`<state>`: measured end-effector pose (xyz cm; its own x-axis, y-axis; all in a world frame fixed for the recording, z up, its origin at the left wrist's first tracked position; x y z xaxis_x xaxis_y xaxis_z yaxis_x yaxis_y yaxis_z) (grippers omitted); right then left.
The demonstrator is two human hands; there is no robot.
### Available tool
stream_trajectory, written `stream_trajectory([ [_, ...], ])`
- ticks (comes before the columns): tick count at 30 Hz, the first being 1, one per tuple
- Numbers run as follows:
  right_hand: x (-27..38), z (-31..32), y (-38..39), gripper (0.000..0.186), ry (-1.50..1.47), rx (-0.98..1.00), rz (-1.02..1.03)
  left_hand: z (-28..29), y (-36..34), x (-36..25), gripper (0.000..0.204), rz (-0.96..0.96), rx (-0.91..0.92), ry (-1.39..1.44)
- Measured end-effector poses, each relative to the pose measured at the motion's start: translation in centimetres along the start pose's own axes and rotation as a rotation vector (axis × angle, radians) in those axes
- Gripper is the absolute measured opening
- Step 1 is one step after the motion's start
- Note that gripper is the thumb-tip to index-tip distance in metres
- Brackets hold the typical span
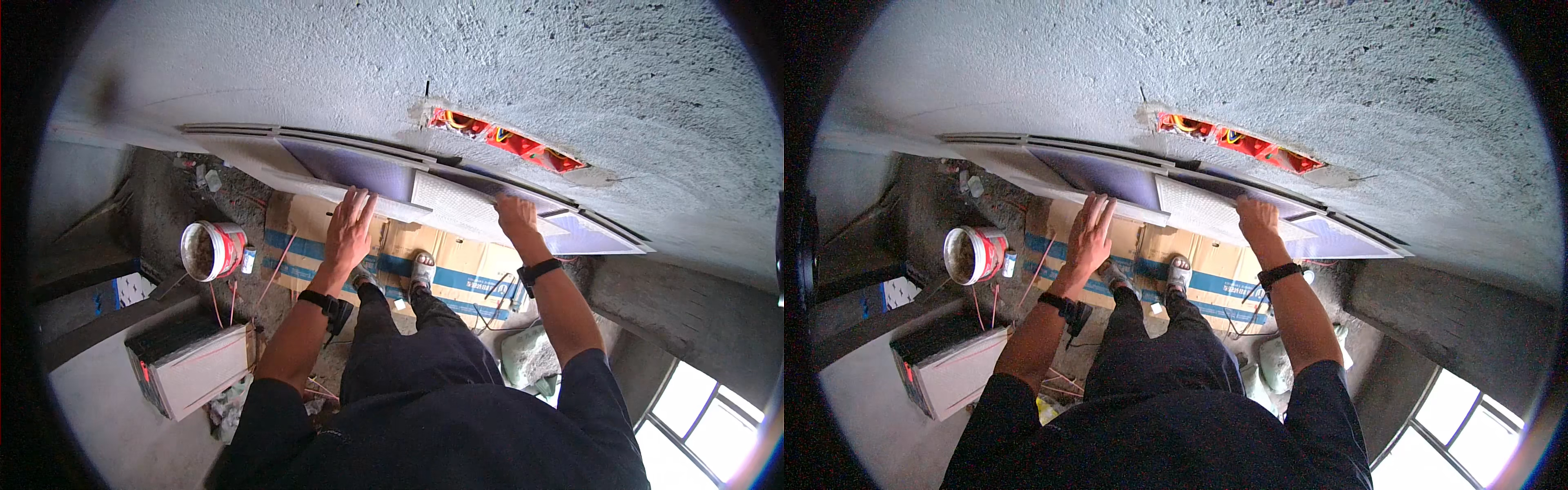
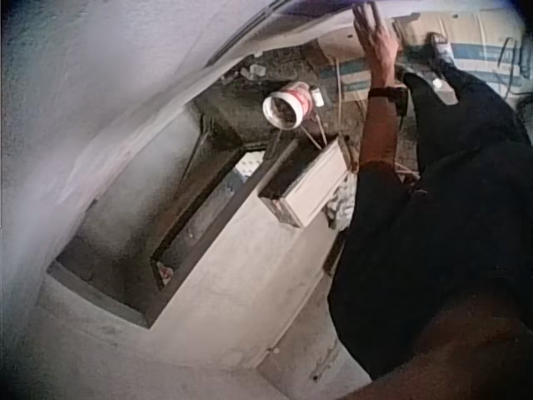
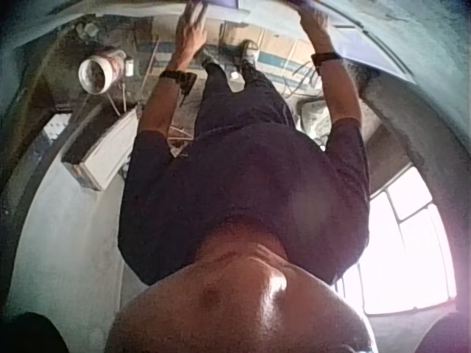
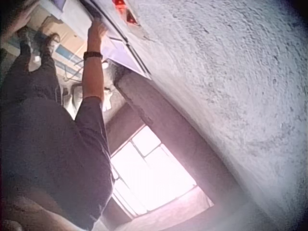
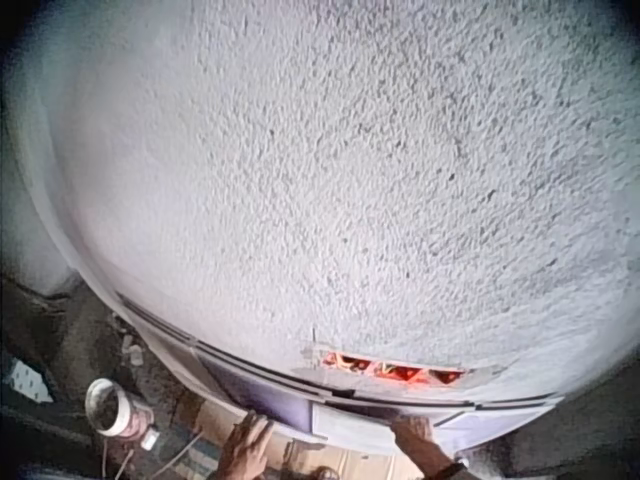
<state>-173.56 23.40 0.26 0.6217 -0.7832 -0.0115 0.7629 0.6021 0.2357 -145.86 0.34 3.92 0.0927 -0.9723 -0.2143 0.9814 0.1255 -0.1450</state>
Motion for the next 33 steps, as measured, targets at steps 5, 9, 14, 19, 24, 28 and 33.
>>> stream_trajectory([
  [5, -0.1, -0.2, -0.2, 0.016, 0.012, 0.043, -0.063, -0.3, -1.1, 0.4, 0.074, 0.007, -0.010, -0.006],
  [9, -0.1, -0.2, -0.4, 0.016, 0.005, 0.030, -0.073, -0.3, -1.7, 0.7, 0.073, 0.004, -0.023, 0.006],
  [14, -0.1, 0.0, -0.3, 0.016, 0.030, 0.038, -0.077, -0.5, -2.3, 0.9, 0.072, 0.009, -0.018, -0.004],
  [19, -0.4, 0.0, -0.2, 0.018, 0.011, 0.030, -0.082, -0.7, -3.0, 1.3, 0.069, -0.007, -0.016, -0.027],
  [24, -0.8, -0.5, -0.2, 0.019, 0.015, 0.055, -0.101, -0.9, -3.7, 1.6, 0.068, -0.013, -0.030, -0.025],
  [28, -1.0, -0.3, 0.0, 0.018, -0.002, 0.002, -0.076, -0.9, -4.1, 1.9, 0.069, -0.002, -0.012, -0.039],
  [33, -1.2, 0.1, 0.2, 0.018, -0.007, 0.009, -0.080, -1.0, -4.3, 2.1, 0.070, -0.014, 0.004, -0.031],
])
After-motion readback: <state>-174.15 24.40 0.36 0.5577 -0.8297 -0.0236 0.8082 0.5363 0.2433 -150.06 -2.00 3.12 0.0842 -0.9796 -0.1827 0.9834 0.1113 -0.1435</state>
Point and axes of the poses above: each hand's wrist, its own y-axis away from the middle knuckle, its own z-axis out of the back of the hand, x = y × z, the point moved 3 cm from there along -y, towards the middle knuckle, and after that the axes turned 14 degrees about -z, right-handed, at the moved point
